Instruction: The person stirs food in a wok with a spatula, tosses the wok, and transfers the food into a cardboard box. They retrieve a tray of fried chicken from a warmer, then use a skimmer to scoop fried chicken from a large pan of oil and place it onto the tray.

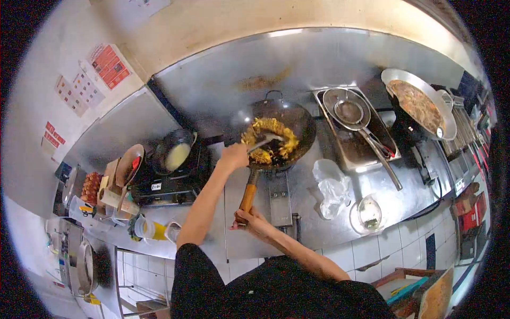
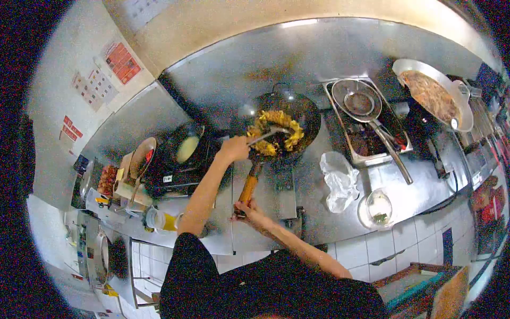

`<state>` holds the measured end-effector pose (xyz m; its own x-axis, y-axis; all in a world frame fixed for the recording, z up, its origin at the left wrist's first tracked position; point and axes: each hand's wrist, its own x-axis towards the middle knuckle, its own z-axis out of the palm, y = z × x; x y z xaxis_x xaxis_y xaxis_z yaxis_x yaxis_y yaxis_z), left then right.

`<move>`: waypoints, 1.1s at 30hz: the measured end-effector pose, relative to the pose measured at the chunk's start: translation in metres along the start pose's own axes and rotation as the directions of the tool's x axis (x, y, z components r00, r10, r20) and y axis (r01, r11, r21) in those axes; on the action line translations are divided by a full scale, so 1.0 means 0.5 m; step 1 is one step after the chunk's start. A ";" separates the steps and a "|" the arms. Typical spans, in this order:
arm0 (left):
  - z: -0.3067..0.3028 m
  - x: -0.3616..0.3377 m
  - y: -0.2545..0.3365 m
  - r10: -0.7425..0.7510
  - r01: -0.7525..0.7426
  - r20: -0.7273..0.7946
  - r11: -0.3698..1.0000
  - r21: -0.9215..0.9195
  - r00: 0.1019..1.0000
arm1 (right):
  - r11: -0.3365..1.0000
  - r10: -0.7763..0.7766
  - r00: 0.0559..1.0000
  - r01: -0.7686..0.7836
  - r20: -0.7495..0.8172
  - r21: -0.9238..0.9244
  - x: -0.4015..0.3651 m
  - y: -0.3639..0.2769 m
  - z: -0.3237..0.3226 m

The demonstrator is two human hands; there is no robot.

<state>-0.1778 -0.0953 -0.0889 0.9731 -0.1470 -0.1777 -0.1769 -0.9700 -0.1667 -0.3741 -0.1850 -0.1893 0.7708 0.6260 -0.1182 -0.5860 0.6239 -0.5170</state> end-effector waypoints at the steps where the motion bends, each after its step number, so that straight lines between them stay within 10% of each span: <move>1: -0.025 -0.042 -0.002 0.073 -0.074 -0.022 0.997 -0.037 0.997 | 0.998 -0.009 0.998 0.005 -0.060 -0.057 -0.011 -0.005 -0.015; 15: -0.075 -0.098 -0.049 0.107 -0.108 0.089 0.994 0.004 0.990 | 0.995 -0.093 0.981 0.086 -0.172 -0.049 -0.034 -0.002 -0.123; 18: -0.003 -0.015 -0.049 -0.029 0.021 -0.099 0.997 -0.079 0.995 | 0.997 -0.046 0.979 0.034 -0.199 -0.065 -0.013 0.014 -0.047; 22: 0.044 -0.019 -0.011 0.030 -0.036 -0.093 0.997 -0.063 0.995 | 1.000 -0.002 0.999 0.003 0.044 -0.016 -0.025 -0.027 -0.020; 24: -0.001 -0.090 -0.039 0.199 -0.242 -0.186 0.939 -0.246 0.962 | 1.000 -0.014 0.995 0.015 -0.102 0.011 -0.051 -0.033 -0.049; 28: -0.023 -0.067 -0.058 0.127 -0.136 -0.067 0.980 -0.142 0.990 | 0.995 -0.027 0.967 0.002 -0.255 -0.098 -0.011 0.016 -0.099; 33: 0.044 -0.048 -0.019 0.116 -0.125 -0.064 0.980 -0.154 0.991 | 1.000 0.000 1.000 0.000 -0.014 0.007 -0.033 -0.040 -0.012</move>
<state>-0.2027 -0.0784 -0.1045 0.9533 -0.2710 -0.1334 -0.2724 -0.9622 0.0080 -0.3736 -0.2105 -0.1823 0.7744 0.6192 -0.1301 -0.5874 0.6272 -0.5115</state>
